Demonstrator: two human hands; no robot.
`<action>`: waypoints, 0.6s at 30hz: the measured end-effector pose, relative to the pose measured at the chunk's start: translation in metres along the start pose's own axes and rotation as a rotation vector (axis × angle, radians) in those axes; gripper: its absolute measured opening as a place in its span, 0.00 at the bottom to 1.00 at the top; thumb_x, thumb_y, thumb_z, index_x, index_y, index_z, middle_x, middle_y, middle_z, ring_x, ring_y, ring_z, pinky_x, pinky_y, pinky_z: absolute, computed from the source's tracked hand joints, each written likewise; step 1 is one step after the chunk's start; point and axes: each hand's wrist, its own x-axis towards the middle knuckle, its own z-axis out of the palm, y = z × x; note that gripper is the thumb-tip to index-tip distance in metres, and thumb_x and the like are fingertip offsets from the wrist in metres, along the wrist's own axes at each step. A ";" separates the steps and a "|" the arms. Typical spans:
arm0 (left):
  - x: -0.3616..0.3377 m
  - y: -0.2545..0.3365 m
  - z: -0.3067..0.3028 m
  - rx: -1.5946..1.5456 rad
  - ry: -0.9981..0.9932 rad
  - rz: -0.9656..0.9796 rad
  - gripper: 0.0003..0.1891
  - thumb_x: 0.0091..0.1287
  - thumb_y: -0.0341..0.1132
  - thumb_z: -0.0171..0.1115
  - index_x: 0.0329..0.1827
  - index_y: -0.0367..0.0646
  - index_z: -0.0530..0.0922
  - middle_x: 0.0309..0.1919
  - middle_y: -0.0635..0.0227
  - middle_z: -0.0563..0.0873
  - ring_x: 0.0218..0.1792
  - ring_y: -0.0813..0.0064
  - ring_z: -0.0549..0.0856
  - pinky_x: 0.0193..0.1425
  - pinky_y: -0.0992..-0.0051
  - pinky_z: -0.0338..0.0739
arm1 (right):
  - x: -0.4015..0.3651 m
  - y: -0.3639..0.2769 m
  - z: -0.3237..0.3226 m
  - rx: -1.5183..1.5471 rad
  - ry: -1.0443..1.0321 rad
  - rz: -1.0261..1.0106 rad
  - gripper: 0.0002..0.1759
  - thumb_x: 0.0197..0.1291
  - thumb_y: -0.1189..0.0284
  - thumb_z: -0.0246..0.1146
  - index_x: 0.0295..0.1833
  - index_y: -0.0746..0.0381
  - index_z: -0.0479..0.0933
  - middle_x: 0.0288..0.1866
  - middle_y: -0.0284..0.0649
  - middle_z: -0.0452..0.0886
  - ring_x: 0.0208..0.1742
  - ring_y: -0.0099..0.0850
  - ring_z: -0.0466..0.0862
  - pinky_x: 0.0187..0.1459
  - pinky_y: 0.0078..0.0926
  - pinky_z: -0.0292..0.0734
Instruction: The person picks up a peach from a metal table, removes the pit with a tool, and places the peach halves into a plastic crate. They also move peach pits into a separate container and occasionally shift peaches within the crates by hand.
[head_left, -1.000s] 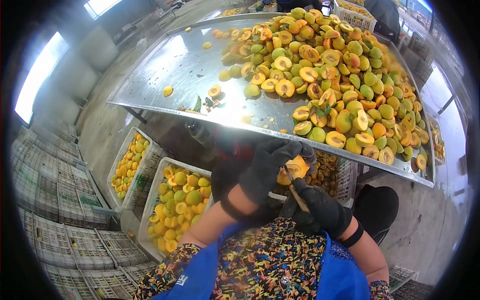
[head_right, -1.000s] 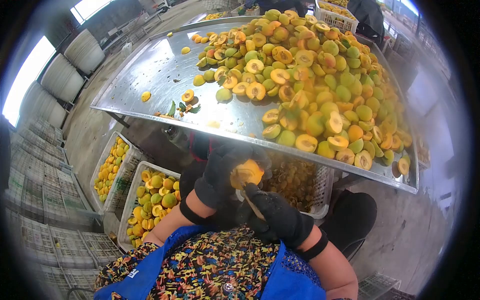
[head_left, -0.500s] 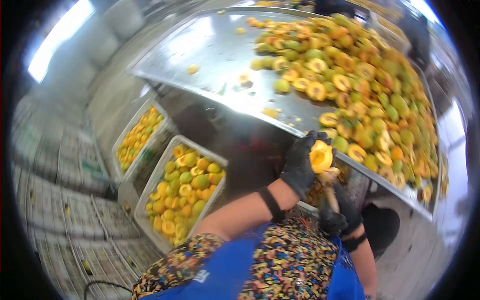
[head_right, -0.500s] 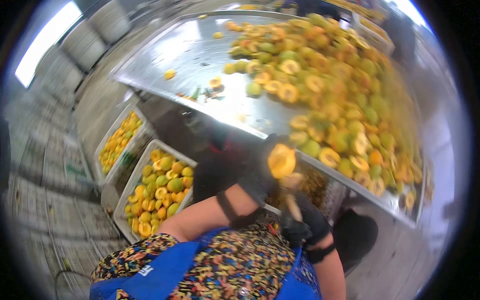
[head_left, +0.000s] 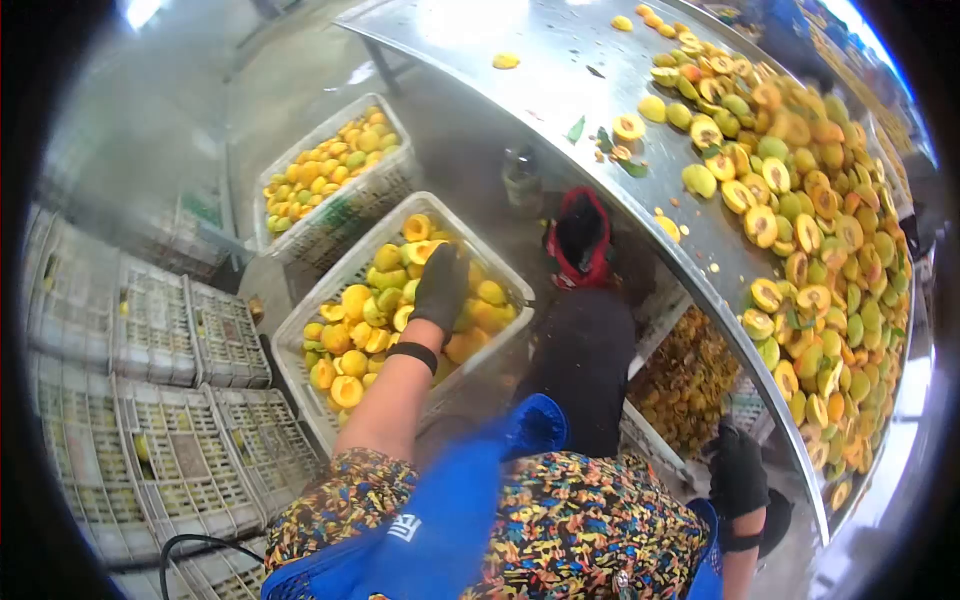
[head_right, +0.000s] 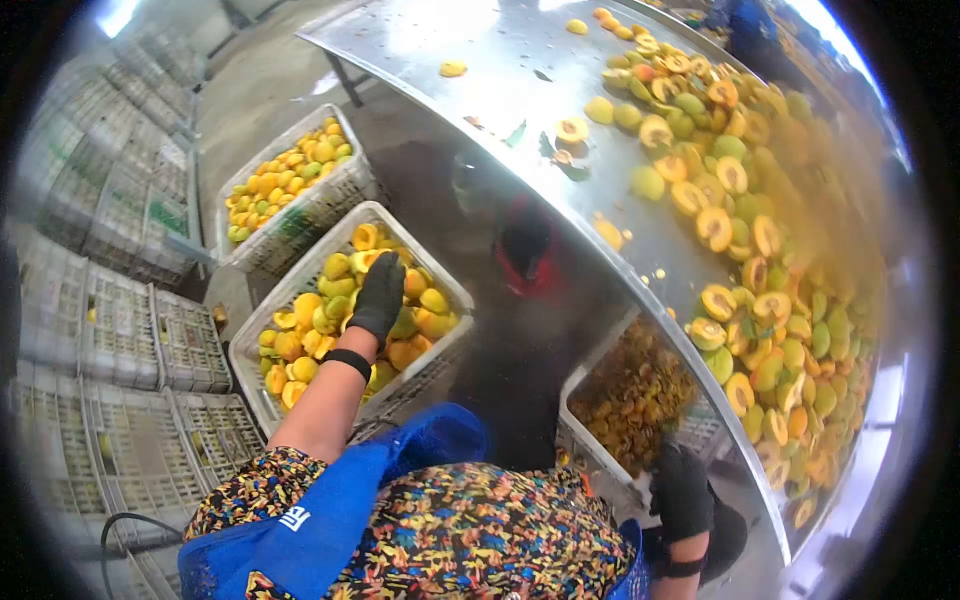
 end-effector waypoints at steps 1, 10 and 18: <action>-0.008 -0.029 0.045 0.282 -0.014 0.238 0.22 0.65 0.35 0.50 0.61 0.37 0.70 0.59 0.43 0.73 0.61 0.47 0.72 0.69 0.57 0.62 | 0.006 -0.002 -0.003 0.013 -0.056 0.007 0.19 0.53 0.79 0.55 0.53 0.65 0.72 0.36 0.44 0.80 0.39 0.43 0.79 0.42 0.36 0.76; 0.014 0.018 -0.003 -0.230 0.003 0.280 0.19 0.65 0.34 0.58 0.59 0.38 0.74 0.57 0.55 0.79 0.60 0.61 0.76 0.66 0.67 0.68 | 0.046 -0.041 -0.037 0.441 -0.067 0.437 0.20 0.67 0.56 0.53 0.40 0.64 0.78 0.28 0.47 0.80 0.28 0.39 0.80 0.29 0.33 0.76; -0.079 0.279 -0.076 -0.406 -0.386 0.989 0.10 0.66 0.35 0.57 0.43 0.41 0.82 0.44 0.65 0.86 0.42 0.64 0.85 0.47 0.68 0.78 | 0.033 -0.037 -0.063 0.008 -0.179 0.236 0.23 0.66 0.55 0.49 0.41 0.62 0.81 0.39 0.49 0.84 0.43 0.46 0.84 0.42 0.42 0.78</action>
